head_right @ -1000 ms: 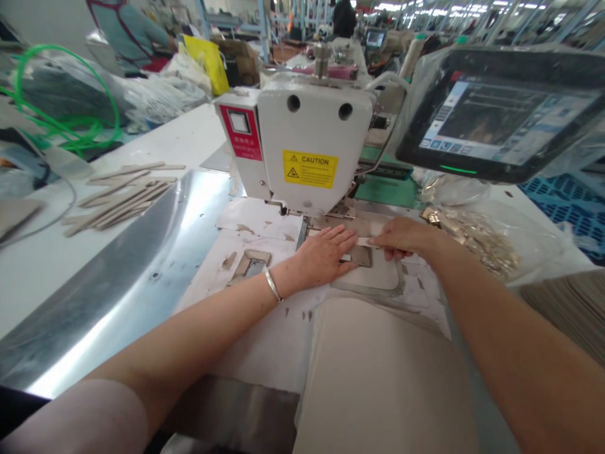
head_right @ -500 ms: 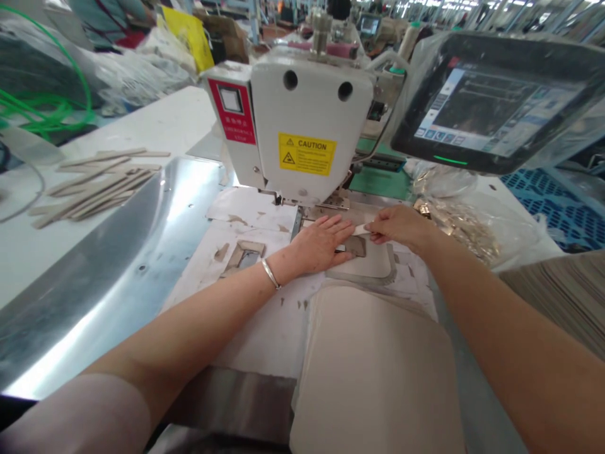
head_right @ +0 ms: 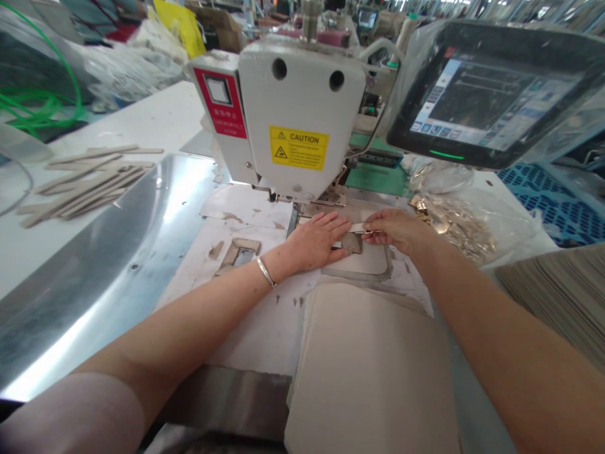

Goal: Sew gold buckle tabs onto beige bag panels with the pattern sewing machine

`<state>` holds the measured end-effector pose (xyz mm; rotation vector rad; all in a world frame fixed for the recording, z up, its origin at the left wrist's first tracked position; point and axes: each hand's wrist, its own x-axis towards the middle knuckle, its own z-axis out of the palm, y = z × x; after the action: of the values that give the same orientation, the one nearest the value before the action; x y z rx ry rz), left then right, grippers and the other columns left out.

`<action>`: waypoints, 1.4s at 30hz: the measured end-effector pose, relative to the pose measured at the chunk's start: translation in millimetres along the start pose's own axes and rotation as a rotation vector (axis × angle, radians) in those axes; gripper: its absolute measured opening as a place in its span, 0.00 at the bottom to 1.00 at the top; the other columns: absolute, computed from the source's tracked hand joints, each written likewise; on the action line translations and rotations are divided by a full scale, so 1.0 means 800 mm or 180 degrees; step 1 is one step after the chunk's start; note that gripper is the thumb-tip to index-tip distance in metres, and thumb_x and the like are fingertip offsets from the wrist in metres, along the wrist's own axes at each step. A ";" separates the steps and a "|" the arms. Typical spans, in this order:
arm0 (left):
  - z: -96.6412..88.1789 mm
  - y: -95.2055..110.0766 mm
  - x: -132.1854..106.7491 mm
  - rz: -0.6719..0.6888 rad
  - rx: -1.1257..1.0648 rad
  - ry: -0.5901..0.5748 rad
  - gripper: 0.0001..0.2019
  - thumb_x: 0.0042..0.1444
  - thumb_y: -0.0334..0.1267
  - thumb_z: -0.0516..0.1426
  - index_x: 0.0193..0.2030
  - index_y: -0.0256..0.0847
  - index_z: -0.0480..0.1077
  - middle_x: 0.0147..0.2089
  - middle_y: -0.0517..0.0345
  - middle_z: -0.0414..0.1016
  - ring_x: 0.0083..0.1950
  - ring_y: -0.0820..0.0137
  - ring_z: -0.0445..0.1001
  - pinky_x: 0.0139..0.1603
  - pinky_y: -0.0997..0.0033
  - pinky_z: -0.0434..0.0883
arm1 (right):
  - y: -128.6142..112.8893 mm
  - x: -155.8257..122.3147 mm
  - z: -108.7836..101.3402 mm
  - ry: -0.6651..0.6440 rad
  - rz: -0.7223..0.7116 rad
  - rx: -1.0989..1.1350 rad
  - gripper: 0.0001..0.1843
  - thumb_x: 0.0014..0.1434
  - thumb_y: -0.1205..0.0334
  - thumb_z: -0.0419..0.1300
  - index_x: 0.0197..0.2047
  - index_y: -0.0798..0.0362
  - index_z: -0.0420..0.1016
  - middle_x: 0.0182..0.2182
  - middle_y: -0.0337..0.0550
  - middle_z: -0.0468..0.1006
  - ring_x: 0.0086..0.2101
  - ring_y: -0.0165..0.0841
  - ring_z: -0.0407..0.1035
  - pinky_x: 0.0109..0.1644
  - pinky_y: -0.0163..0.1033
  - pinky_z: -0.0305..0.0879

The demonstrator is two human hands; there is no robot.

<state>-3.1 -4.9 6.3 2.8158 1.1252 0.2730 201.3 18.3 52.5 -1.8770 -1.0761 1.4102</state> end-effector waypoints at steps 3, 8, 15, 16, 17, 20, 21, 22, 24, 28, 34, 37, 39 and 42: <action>0.001 0.000 0.000 0.0012 0.0028 0.0024 0.32 0.69 0.54 0.47 0.73 0.36 0.55 0.75 0.54 0.54 0.76 0.58 0.49 0.75 0.56 0.48 | -0.009 -0.007 0.009 0.0127 0.0120 -0.0068 0.15 0.58 0.84 0.59 0.30 0.55 0.69 0.21 0.39 0.75 0.22 0.27 0.73 0.27 0.28 0.75; 0.000 0.000 -0.001 0.0026 0.0080 0.0017 0.31 0.70 0.54 0.47 0.73 0.37 0.56 0.74 0.53 0.55 0.76 0.57 0.50 0.74 0.55 0.49 | -0.015 -0.013 0.016 0.0162 0.0182 -0.0164 0.15 0.60 0.84 0.55 0.30 0.55 0.68 0.21 0.39 0.75 0.21 0.26 0.72 0.25 0.27 0.73; 0.002 -0.001 -0.001 0.0095 0.0153 0.0097 0.31 0.70 0.53 0.47 0.73 0.39 0.54 0.74 0.50 0.56 0.75 0.56 0.51 0.73 0.54 0.51 | -0.014 -0.015 0.021 0.0240 0.0158 -0.0187 0.15 0.58 0.84 0.57 0.29 0.54 0.69 0.21 0.38 0.74 0.21 0.26 0.71 0.26 0.27 0.73; 0.003 -0.001 0.000 0.0090 0.0152 0.0105 0.31 0.70 0.53 0.47 0.73 0.38 0.54 0.74 0.50 0.56 0.75 0.56 0.51 0.73 0.54 0.51 | -0.014 -0.014 0.021 0.0228 0.0152 -0.0199 0.16 0.57 0.84 0.58 0.29 0.53 0.68 0.21 0.38 0.74 0.21 0.26 0.71 0.26 0.27 0.73; 0.004 -0.001 0.000 0.0088 0.0154 0.0111 0.31 0.70 0.53 0.47 0.73 0.38 0.54 0.74 0.50 0.57 0.75 0.56 0.51 0.73 0.54 0.51 | -0.014 -0.013 0.021 0.0221 0.0152 -0.0217 0.16 0.57 0.84 0.59 0.29 0.53 0.68 0.21 0.38 0.74 0.21 0.26 0.71 0.26 0.27 0.73; 0.005 -0.001 0.000 0.0095 0.0174 0.0121 0.31 0.70 0.53 0.47 0.73 0.39 0.55 0.73 0.50 0.58 0.75 0.56 0.52 0.73 0.54 0.52 | -0.012 -0.011 0.022 0.0238 0.0146 -0.0275 0.16 0.56 0.84 0.60 0.28 0.52 0.68 0.21 0.38 0.74 0.22 0.27 0.71 0.27 0.27 0.73; 0.005 -0.001 0.000 0.0099 0.0181 0.0129 0.31 0.70 0.53 0.47 0.73 0.40 0.55 0.73 0.50 0.58 0.75 0.56 0.52 0.72 0.54 0.52 | -0.012 -0.011 0.023 0.0259 0.0135 -0.0289 0.16 0.55 0.84 0.59 0.28 0.52 0.68 0.21 0.38 0.74 0.22 0.27 0.71 0.27 0.28 0.73; 0.005 -0.001 0.000 0.0101 0.0185 0.0142 0.30 0.69 0.53 0.48 0.73 0.40 0.55 0.73 0.51 0.58 0.74 0.56 0.52 0.72 0.54 0.52 | -0.011 -0.011 0.023 0.0268 0.0114 -0.0298 0.16 0.55 0.84 0.59 0.29 0.52 0.68 0.21 0.38 0.73 0.22 0.27 0.71 0.27 0.28 0.73; 0.005 -0.001 0.000 0.0100 0.0182 0.0157 0.30 0.69 0.53 0.48 0.73 0.41 0.55 0.74 0.51 0.57 0.74 0.55 0.52 0.72 0.54 0.51 | -0.010 -0.012 0.025 0.0276 0.0054 -0.0312 0.16 0.55 0.84 0.58 0.29 0.52 0.69 0.20 0.39 0.73 0.22 0.27 0.70 0.27 0.28 0.72; 0.005 -0.001 0.000 0.0091 0.0167 0.0163 0.30 0.70 0.53 0.48 0.73 0.40 0.55 0.74 0.51 0.57 0.74 0.55 0.52 0.73 0.54 0.51 | -0.008 -0.012 0.026 0.0333 0.0025 -0.0358 0.16 0.54 0.85 0.58 0.27 0.52 0.70 0.20 0.40 0.73 0.22 0.28 0.69 0.27 0.30 0.72; 0.003 0.000 -0.001 0.0101 0.0157 0.0139 0.30 0.70 0.54 0.47 0.73 0.40 0.55 0.74 0.51 0.57 0.74 0.56 0.52 0.73 0.54 0.52 | -0.004 -0.006 0.018 0.0234 -0.0027 -0.0207 0.16 0.52 0.86 0.62 0.26 0.54 0.71 0.21 0.41 0.73 0.22 0.27 0.69 0.28 0.31 0.71; 0.003 -0.001 -0.002 0.0109 0.0164 0.0165 0.30 0.70 0.53 0.47 0.73 0.39 0.55 0.74 0.51 0.57 0.74 0.56 0.52 0.73 0.55 0.52 | -0.005 -0.006 0.016 0.0196 0.0003 -0.0177 0.16 0.53 0.86 0.62 0.25 0.54 0.71 0.21 0.40 0.73 0.22 0.27 0.69 0.27 0.29 0.70; 0.004 -0.001 -0.001 0.0125 0.0177 0.0193 0.30 0.70 0.53 0.47 0.73 0.39 0.55 0.73 0.51 0.57 0.74 0.56 0.52 0.72 0.55 0.52 | -0.007 -0.007 0.016 0.0158 0.0063 -0.0208 0.16 0.54 0.85 0.62 0.26 0.54 0.71 0.20 0.39 0.72 0.21 0.26 0.68 0.27 0.27 0.70; 0.005 -0.002 -0.001 0.0121 0.0185 0.0177 0.30 0.70 0.54 0.46 0.73 0.40 0.55 0.73 0.52 0.58 0.74 0.56 0.52 0.72 0.55 0.52 | -0.010 -0.007 0.014 0.0102 0.0136 -0.0261 0.15 0.55 0.84 0.60 0.27 0.55 0.71 0.20 0.39 0.73 0.22 0.25 0.68 0.26 0.26 0.69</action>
<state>-4.2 -4.0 2.0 2.9001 1.1089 0.3287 187.7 17.2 58.7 -1.9847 -1.0995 1.3739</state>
